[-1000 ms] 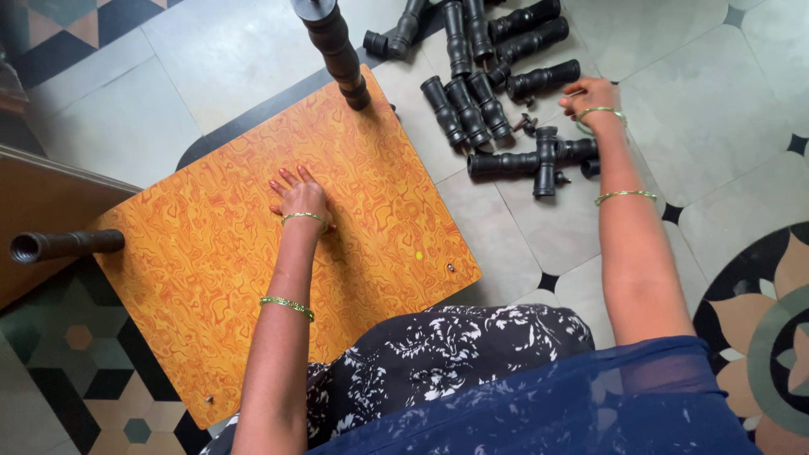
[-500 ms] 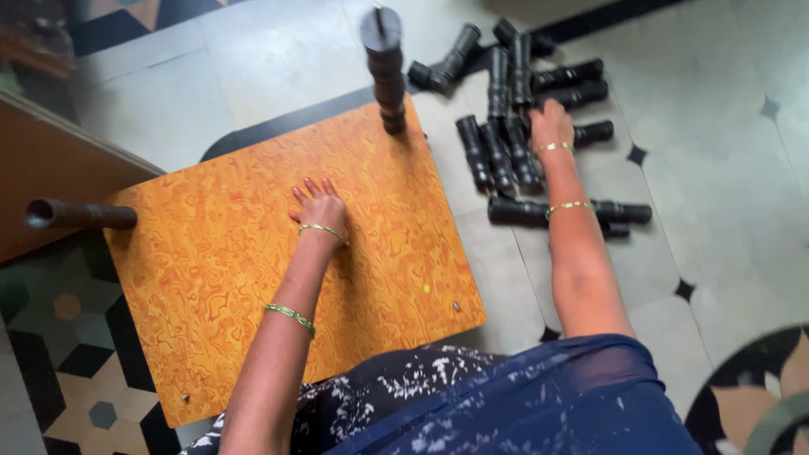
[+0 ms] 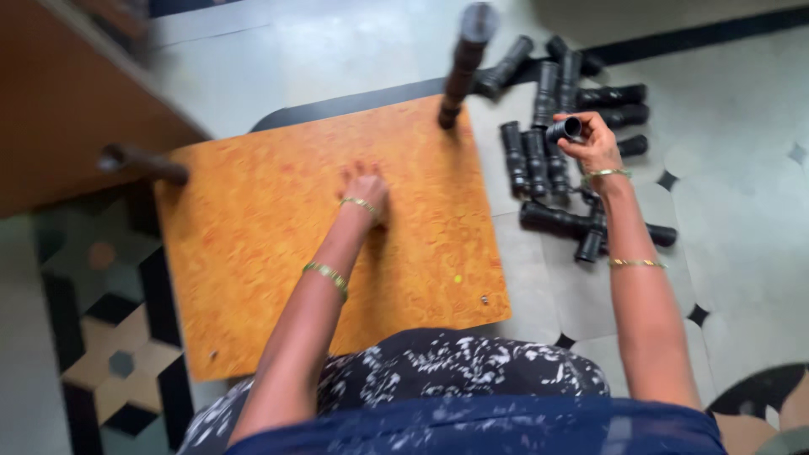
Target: The person assembles a small wooden table by attaching dark cylindrical legs to a rectangular tabletop. They insert the legs into pre-drilled holes and secure them by hand, working on the floor.
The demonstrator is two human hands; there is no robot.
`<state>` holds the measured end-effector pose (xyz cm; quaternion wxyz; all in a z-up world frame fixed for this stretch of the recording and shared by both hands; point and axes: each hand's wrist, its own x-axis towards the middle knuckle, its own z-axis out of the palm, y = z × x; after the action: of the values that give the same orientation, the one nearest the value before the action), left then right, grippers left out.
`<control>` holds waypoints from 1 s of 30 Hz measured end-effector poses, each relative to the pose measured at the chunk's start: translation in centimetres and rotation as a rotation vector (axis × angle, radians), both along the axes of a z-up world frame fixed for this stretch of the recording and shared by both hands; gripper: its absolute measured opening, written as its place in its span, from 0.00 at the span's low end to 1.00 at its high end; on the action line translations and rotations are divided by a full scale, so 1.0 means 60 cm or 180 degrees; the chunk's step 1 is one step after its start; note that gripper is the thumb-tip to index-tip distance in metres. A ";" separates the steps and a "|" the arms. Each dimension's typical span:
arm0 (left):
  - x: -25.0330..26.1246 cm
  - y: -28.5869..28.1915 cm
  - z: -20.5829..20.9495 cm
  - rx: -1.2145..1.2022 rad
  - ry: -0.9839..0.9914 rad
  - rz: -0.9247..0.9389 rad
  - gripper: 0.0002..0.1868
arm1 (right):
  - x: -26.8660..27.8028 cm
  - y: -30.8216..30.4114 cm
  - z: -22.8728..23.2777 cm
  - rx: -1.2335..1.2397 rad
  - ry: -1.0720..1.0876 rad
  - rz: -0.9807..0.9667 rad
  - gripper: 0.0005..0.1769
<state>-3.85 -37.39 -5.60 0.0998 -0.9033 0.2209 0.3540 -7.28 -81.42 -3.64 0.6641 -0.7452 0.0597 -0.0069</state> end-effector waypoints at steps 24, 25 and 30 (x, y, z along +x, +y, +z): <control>-0.089 0.511 0.070 -0.0298 -0.0260 0.1951 0.76 | 0.214 1.104 0.179 -0.1149 -0.2059 0.2092 0.27; -0.089 0.512 0.063 -0.0303 -0.0237 0.1950 0.75 | 0.217 1.119 0.174 -0.1163 -0.2225 0.2090 0.27; -0.083 0.513 0.039 -0.0210 -0.0595 0.1457 0.83 | 0.231 1.155 0.170 -0.1497 -0.2310 0.2281 0.25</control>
<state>-8.82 -6.62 -3.26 0.0074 -0.9614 0.0118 0.2749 6.58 -12.12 6.59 0.4188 -0.7968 -0.4328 -0.0499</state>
